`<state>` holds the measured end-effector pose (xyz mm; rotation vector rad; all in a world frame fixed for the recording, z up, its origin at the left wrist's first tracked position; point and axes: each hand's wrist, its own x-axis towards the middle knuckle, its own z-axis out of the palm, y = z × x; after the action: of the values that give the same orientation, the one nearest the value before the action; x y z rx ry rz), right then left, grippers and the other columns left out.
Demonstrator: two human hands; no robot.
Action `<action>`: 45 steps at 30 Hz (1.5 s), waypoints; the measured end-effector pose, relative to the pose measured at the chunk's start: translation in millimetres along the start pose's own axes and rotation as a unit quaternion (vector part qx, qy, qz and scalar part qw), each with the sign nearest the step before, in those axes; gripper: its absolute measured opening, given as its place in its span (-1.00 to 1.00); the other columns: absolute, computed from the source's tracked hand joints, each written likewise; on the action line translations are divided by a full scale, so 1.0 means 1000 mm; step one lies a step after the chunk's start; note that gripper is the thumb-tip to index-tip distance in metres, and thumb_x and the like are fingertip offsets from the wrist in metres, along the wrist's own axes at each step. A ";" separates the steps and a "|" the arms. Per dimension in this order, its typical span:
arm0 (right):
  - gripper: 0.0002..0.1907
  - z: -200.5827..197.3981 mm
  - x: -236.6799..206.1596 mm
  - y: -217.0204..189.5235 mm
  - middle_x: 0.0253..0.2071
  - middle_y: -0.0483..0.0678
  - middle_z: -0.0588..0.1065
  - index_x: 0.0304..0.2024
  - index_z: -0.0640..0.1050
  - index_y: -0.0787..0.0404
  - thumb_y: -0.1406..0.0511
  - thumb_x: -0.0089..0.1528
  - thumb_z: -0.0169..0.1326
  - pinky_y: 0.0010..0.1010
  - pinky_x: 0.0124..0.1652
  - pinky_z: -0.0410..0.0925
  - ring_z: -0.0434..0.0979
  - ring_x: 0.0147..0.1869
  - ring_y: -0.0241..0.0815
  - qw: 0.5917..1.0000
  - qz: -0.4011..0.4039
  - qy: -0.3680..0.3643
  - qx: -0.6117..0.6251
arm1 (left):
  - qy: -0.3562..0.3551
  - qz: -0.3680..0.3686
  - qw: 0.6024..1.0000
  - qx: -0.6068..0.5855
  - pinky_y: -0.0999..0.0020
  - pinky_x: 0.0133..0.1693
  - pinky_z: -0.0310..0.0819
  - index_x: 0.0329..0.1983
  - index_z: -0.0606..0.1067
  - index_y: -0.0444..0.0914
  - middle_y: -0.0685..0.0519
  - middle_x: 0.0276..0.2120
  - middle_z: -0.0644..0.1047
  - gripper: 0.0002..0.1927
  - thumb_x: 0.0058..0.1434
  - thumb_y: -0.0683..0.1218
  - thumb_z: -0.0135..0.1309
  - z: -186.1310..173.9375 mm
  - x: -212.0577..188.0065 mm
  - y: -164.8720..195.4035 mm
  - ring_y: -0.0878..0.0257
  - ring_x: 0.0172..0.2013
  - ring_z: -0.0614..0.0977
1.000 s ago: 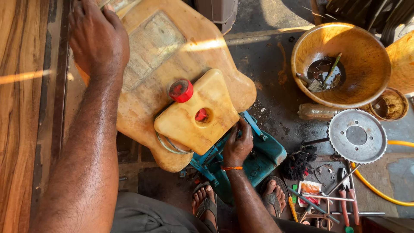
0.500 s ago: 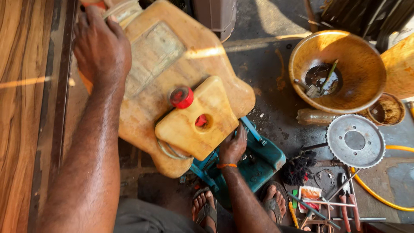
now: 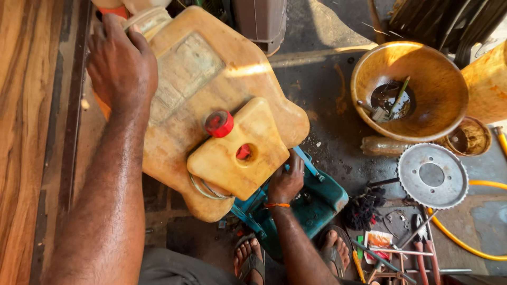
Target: The person sits on the floor of a repair shop working on a knapsack sprayer. They hold the plastic tank steady with one hand while working on the pump mechanism beneath it, using a spanner on fasteners, repositioning the tank, and finally lifting the tank aside to continue working on the pump parts.
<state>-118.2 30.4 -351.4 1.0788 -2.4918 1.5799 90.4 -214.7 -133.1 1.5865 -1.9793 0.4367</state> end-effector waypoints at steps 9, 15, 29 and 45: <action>-0.83 -0.001 -0.008 -0.001 -0.27 0.09 0.53 -0.07 0.58 0.25 0.38 0.28 0.13 -0.11 -0.18 0.38 0.54 -0.20 0.13 0.996 0.076 -0.037 0.038 | 0.013 -0.014 1.000 0.009 -0.16 -0.05 0.42 0.15 0.36 -0.32 -0.21 -0.03 0.49 -0.73 0.52 -0.06 -0.03 0.002 -0.001 0.005 -0.17 0.02 0.53; -0.86 0.002 -0.007 0.001 -0.28 0.07 0.55 -0.15 0.60 0.22 0.36 0.24 0.13 -0.14 -0.18 0.41 0.55 -0.20 0.10 0.998 0.059 -0.006 0.019 | 0.017 -0.009 0.999 0.027 -0.15 -0.07 0.42 0.14 0.38 -0.34 -0.21 -0.03 0.50 -0.73 0.53 -0.07 -0.04 -0.001 0.000 0.005 -0.18 0.03 0.52; -0.83 0.000 -0.017 0.008 -0.20 0.15 0.59 -0.07 0.61 0.25 0.34 0.31 0.15 -0.09 -0.18 0.42 0.59 -0.14 0.18 0.992 0.120 -0.043 0.018 | 0.007 -0.013 1.000 0.018 -0.16 -0.07 0.41 0.09 0.40 -0.31 -0.18 -0.01 0.51 -0.78 0.57 -0.06 -0.05 0.005 -0.004 -0.006 -0.16 0.03 0.53; -0.60 -0.025 -0.042 -0.010 0.07 0.19 0.50 -0.01 0.56 0.21 0.48 0.09 0.15 0.07 0.13 0.32 0.42 0.20 0.32 0.950 -0.206 -0.211 0.102 | -0.013 -0.040 0.999 0.016 -0.14 -0.03 0.41 0.10 0.39 -0.34 -0.21 -0.03 0.48 -0.74 0.58 -0.03 -0.04 0.011 -0.005 -0.005 -0.16 0.03 0.52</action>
<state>-89.0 70.8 -345.1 2.0008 -2.1192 1.6306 93.3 -218.1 -145.1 1.6927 -1.9300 0.4198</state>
